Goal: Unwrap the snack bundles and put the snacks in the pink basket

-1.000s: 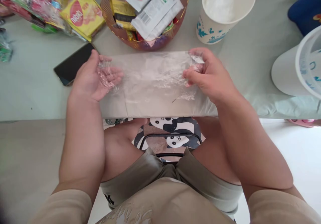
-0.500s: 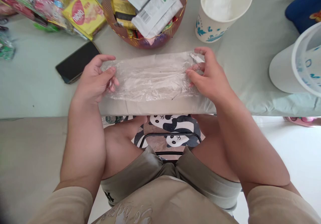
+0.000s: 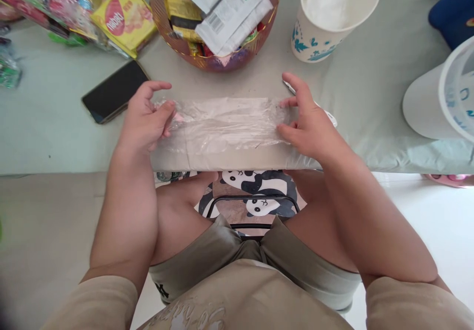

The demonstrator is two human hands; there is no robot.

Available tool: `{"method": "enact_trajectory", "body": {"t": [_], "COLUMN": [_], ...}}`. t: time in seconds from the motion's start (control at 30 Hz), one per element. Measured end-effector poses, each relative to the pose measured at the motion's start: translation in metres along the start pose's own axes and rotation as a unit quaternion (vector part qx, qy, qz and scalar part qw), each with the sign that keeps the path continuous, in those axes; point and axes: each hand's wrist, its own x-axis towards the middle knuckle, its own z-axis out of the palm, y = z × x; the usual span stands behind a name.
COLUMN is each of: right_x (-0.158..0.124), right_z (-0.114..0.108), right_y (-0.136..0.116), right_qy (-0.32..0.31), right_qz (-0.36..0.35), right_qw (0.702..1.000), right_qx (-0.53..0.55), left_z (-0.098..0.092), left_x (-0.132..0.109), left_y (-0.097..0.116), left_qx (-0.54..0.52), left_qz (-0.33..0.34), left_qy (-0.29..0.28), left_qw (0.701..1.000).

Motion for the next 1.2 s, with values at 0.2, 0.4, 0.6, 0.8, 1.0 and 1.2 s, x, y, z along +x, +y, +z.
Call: {"method": "enact_trajectory", "body": {"t": [0.2,0.4,0.6,0.8,1.0,1.2], "right_x": [-0.002,-0.003,-0.011,-0.017,-0.016,-0.015], "right_z": [0.004,0.007,0.0,0.033,0.062,0.044], "right_y": [-0.003,-0.016,-0.037,-0.054,-0.047,-0.043], "right_qy": [0.019,0.045,0.187,0.107,-0.082,-0.053], "right_qz": [-0.044,0.004,-0.013,-0.248,-0.15,-0.098], "right_qw": [0.997,0.979,0.941,0.93,0.932,0.931], "right_qx": [-0.066,-0.197,-0.282,-0.249,-0.32,-0.347], "left_z": [0.006,0.004,-0.01,0.032,0.057,0.038], "left_x": [-0.012,-0.012,-0.03,-0.051,-0.05,-0.045], "left_y": [0.009,-0.005,0.031,0.057,0.055,0.068], "left_qx": [0.114,0.105,0.244,0.283,0.376,0.401], "left_qz": [-0.03,0.031,0.115,0.293,0.126,-0.004], "left_qy": [0.088,0.118,0.241,0.038,-0.129,-0.113], "left_qw": [0.989,0.987,0.932,0.912,0.909,0.909]}}
